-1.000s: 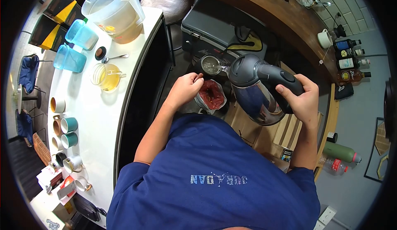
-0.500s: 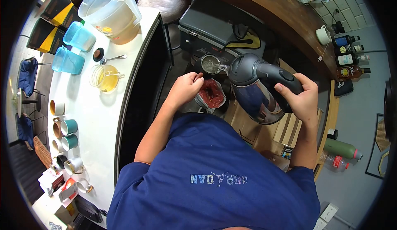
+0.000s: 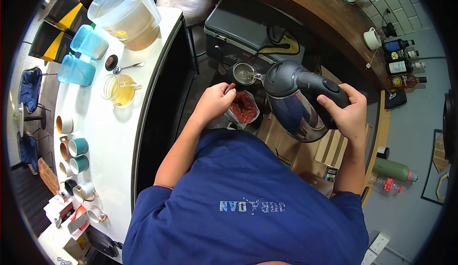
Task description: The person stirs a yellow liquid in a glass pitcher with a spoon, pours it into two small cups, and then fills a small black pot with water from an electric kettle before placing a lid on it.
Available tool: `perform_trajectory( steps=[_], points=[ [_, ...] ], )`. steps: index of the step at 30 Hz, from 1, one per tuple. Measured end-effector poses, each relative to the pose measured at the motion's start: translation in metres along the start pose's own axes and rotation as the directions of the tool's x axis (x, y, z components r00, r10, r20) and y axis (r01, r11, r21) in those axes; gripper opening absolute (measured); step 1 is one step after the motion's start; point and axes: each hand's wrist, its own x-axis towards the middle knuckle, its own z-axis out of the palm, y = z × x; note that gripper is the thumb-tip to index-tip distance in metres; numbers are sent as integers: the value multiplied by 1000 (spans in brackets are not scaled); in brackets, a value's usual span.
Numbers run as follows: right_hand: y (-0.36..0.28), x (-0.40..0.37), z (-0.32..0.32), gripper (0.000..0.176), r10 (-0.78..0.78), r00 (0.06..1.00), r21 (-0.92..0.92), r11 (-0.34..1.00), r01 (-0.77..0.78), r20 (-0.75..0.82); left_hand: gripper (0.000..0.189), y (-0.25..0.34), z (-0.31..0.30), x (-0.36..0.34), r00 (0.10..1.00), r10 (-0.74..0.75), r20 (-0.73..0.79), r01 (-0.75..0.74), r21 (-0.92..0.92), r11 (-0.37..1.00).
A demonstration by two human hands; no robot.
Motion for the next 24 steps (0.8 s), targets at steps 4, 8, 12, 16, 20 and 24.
perform_trajectory(
  steps=[4,8,12,16,20,24],
  points=[
    [-1,0,0,32,5,1000,-4,1000,-5,5,36,3,0,0,1000,-18,20,18,18,1000],
    [-1,0,0,32,-4,1000,-24,1000,4,4,36,3,0,0,1000,-22,16,22,14,1000],
    [-2,1,1,32,-8,1000,-34,999,8,4,36,6,-2,0,999,-26,29,26,12,1000],
    [-4,2,1,31,-12,1000,-53,999,12,8,36,8,-3,0,999,-22,33,22,17,1000],
    [-7,3,0,31,-3,1000,-57,998,4,16,37,2,1,2,1000,-9,23,9,-11,1000],
    [-7,4,0,31,13,1000,-49,999,-12,22,37,2,1,3,999,-19,37,19,7,1000]
  ],
)
